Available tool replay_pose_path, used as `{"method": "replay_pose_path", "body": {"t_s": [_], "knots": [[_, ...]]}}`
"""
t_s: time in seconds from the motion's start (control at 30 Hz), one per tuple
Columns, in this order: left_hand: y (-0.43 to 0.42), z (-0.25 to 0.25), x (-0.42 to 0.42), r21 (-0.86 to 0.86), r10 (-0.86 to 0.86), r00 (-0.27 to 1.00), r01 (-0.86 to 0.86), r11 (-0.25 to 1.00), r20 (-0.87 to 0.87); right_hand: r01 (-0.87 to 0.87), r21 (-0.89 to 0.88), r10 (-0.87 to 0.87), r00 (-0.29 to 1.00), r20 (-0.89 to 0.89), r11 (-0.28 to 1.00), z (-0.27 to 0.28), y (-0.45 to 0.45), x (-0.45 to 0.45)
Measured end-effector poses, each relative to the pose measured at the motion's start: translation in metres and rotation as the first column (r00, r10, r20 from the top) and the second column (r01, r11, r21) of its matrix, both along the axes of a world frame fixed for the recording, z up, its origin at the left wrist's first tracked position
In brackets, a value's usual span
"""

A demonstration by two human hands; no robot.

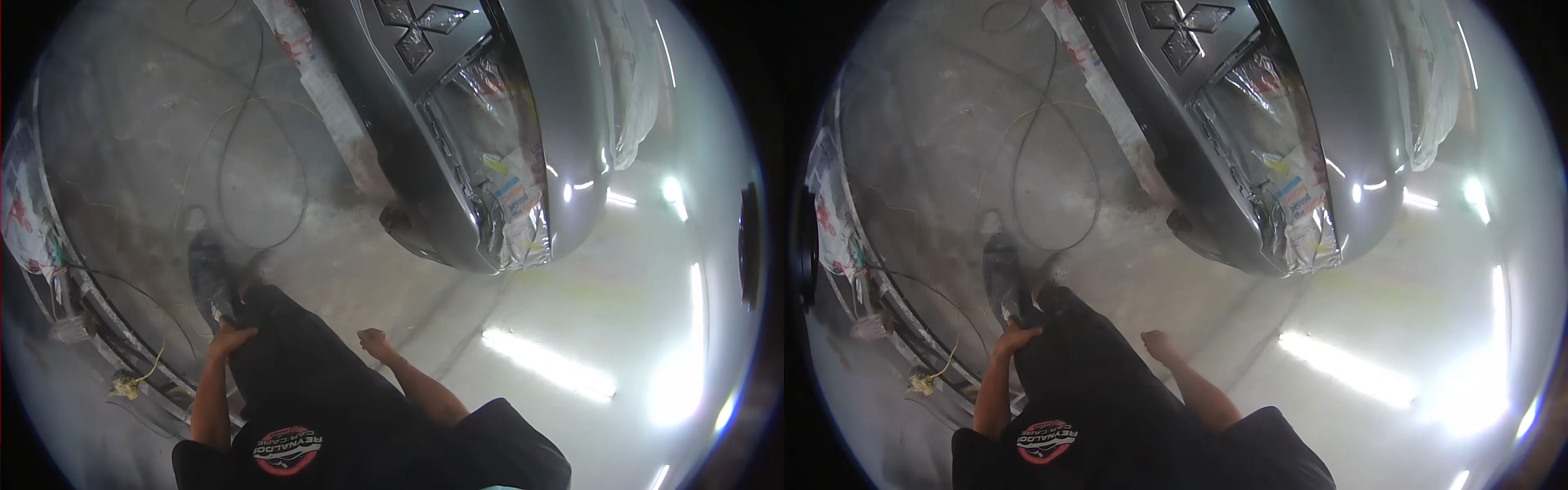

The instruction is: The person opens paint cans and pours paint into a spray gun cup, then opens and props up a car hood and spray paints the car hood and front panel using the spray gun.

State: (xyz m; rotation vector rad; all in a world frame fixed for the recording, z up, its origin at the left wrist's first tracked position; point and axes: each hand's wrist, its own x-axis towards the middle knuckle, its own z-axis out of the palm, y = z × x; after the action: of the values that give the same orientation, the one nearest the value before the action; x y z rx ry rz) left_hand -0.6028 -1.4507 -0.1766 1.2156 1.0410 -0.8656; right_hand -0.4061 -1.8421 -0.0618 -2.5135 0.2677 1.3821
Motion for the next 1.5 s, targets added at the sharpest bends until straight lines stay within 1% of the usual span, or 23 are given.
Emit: {"method": "replay_pose_path", "body": {"t_s": [0.03, 0.1, 0.13, 0.2, 0.23, 0.33, 0.43, 0.5, 0.57, 0.6, 0.63, 0.67, 0.77, 0.87, 0.93, 0.97, 1.03, 1.07, 1.17, 1.27, 1.37, 1.47, 1.5], "knots": [[-0.003, -0.009, -0.006, 0.03, -0.032, 0.999, 0.032, 0.999, -0.02, -0.053, 0.016, 0.053, 0.998, 0.02, 0.998, -0.007, 0.002, 0.0], [0.014, 0.014, 0.001, -0.045, 0.073, 0.997, -0.074, 0.996, -0.004, -0.156, 0.048, 0.153, 0.987, 0.057, 0.987, -0.024, 0.003, -0.003], [0.023, 0.023, 0.006, -0.08, 0.123, 0.992, -0.123, 0.989, 0.002, -0.135, 0.04, 0.134, 0.991, 0.021, 0.99, -0.027, 0.008, -0.004], [0.023, 0.006, -0.001, -0.049, 0.113, 0.992, -0.11, 0.993, 0.049, -0.094, 0.025, 0.096, 0.994, -0.048, 0.995, -0.022, 0.043, 0.004], [0.021, -0.005, -0.006, -0.034, 0.106, 0.992, -0.104, 0.994, 0.07, -0.115, 0.032, 0.116, 0.992, -0.042, 0.993, -0.02, 0.059, 0.007], [0.047, 0.009, 0.007, -0.065, 0.01, 0.999, -0.006, 0.998, 0.054, -0.158, 0.055, 0.16, 0.986, -0.034, 0.986, -0.017, 0.093, 0.015], [0.049, -0.005, -0.005, -0.022, -0.034, 0.995, 0.036, 0.999, 0.089, -0.171, 0.082, 0.174, 0.984, -0.031, 0.982, -0.02, 0.113, 0.023], [0.052, -0.009, -0.008, -0.071, 0.002, 0.994, 0.005, 0.997, 0.111, -0.195, 0.075, 0.199, 0.979, -0.042, 0.978, -0.017, 0.127, 0.029], [0.05, -0.007, -0.009, -0.081, 0.026, 0.993, -0.016, 0.997, 0.117, -0.189, 0.056, 0.193, 0.978, -0.074, 0.98, -0.014, 0.142, 0.036], [0.049, -0.004, -0.008, -0.084, 0.011, 0.997, -0.004, 0.996, 0.082, -0.185, 0.044, 0.189, 0.978, -0.091, 0.982, -0.017, 0.139, 0.035], [0.048, -0.003, -0.007, -0.086, -0.006, 0.999, 0.01, 0.996, 0.047, -0.197, 0.076, 0.203, 0.976, -0.081, 0.977, -0.021, 0.136, 0.034], [0.045, -0.003, -0.007, -0.088, -0.024, 1.0, 0.025, 0.996, 0.012, -0.216, 0.073, 0.221, 0.972, -0.075, 0.974, -0.02, 0.136, 0.036], [0.036, -0.011, -0.015, -0.073, -0.053, 0.998, 0.055, 0.996, 0.023, -0.247, 0.072, 0.252, 0.965, -0.067, 0.966, -0.02, 0.146, 0.042], [0.037, -0.007, -0.011, -0.133, -0.06, 0.998, 0.055, 0.99, -0.032, -0.256, 0.072, 0.261, 0.963, -0.071, 0.964, -0.022, 0.15, 0.048], [0.036, -0.009, -0.012, -0.132, -0.037, 0.999, 0.034, 0.991, -0.021, -0.264, 0.086, 0.269, 0.961, -0.06, 0.961, -0.025, 0.15, 0.048], [0.036, -0.01, -0.012, -0.129, -0.032, 0.999, 0.03, 0.991, -0.012, -0.281, 0.082, 0.286, 0.957, -0.057, 0.956, -0.024, 0.154, 0.047], [0.032, -0.018, -0.017, -0.085, 0.011, 0.998, -0.005, 0.996, 0.068, -0.31, 0.08, 0.313, 0.949, -0.038, 0.947, -0.02, 0.164, 0.048], [0.032, -0.023, -0.018, -0.062, 0.027, 0.993, -0.02, 0.998, 0.113, -0.297, 0.068, 0.301, 0.952, -0.051, 0.952, -0.018, 0.169, 0.048], [0.048, -0.036, -0.01, -0.036, -0.144, 0.978, 0.152, 0.988, 0.151, -0.263, 0.039, 0.265, 0.962, -0.064, 0.964, -0.013, 0.177, 0.047], [0.099, 0.01, 0.018, -0.05, -0.1, 0.989, 0.106, 0.993, 0.105, -0.214, 0.029, 0.216, 0.975, -0.045, 0.976, -0.007, 0.186, 0.044], [0.127, 0.015, 0.021, 0.035, -0.012, 0.954, 0.002, 0.999, 0.3, -0.154, 0.035, 0.156, 0.987, -0.04, 0.987, 0.003, 0.193, 0.04], [0.16, 0.011, 0.025, 0.08, -0.253, 0.942, 0.241, 0.967, 0.221, -0.138, 0.025, 0.139, 0.989, -0.044, 0.99, 0.006, 0.198, 0.038], [0.173, 0.009, 0.026, 0.094, -0.331, 0.908, 0.317, 0.944, 0.256, -0.12, 0.031, 0.121, 0.992, -0.03, 0.992, 0.009, 0.201, 0.035]]}}
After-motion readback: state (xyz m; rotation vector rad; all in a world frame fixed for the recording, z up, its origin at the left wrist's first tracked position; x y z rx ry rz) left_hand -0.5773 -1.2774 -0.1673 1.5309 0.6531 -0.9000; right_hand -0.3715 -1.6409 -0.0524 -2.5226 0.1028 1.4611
